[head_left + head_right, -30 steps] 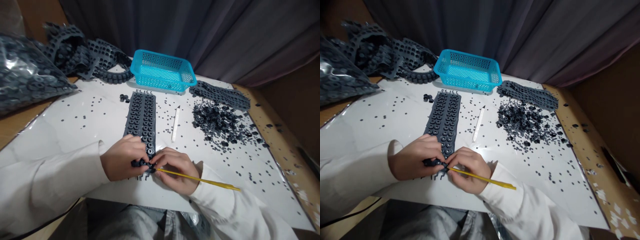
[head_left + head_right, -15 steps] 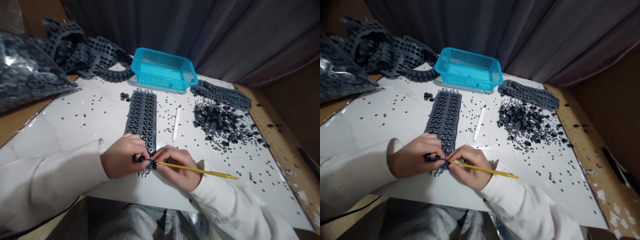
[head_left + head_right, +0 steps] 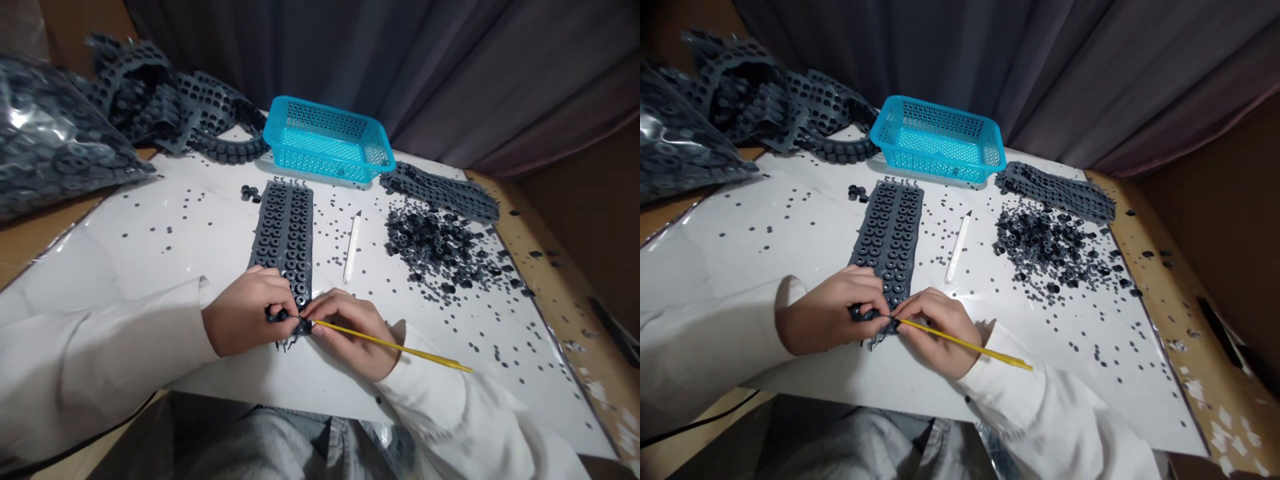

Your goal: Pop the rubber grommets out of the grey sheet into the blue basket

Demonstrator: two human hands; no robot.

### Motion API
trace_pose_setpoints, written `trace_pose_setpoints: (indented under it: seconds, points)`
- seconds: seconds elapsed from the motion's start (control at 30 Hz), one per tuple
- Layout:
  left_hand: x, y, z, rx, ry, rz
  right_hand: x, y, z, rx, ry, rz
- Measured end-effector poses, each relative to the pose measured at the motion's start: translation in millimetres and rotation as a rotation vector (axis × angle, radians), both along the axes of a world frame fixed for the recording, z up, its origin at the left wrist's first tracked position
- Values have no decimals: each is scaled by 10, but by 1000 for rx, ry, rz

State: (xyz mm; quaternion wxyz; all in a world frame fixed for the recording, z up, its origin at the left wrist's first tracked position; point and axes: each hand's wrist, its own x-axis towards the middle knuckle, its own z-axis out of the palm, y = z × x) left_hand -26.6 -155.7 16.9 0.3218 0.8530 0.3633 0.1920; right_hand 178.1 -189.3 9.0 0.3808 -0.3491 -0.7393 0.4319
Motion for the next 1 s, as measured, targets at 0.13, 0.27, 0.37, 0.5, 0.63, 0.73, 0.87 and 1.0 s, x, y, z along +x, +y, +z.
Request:
trace_pose_setpoints:
  seconds: [0.13,0.27,0.37,0.5,0.63,0.73,0.87,1.0]
  points:
    - [4,4,3,-16,12,7,-3,-7,39,29,-50,20]
    - [2,8,-5,-24,23,6,-5,-18,43,10,-67,14]
    - [0,11,-7,-43,18,8,1,-20,13,-67,-13,-13]
    - [6,9,-4,-57,6,28,6,-23,-9,-163,24,-17]
    - [15,1,2,-73,-1,53,0,-27,4,-164,8,-19]
    - [21,-1,16,-92,1,65,-5,-27,9,-117,-14,-35]
    - [30,5,28,-96,-1,73,-8,-26,15,-76,-30,-49]
    - [35,9,21,-87,3,75,-11,-33,21,-83,-43,-64]
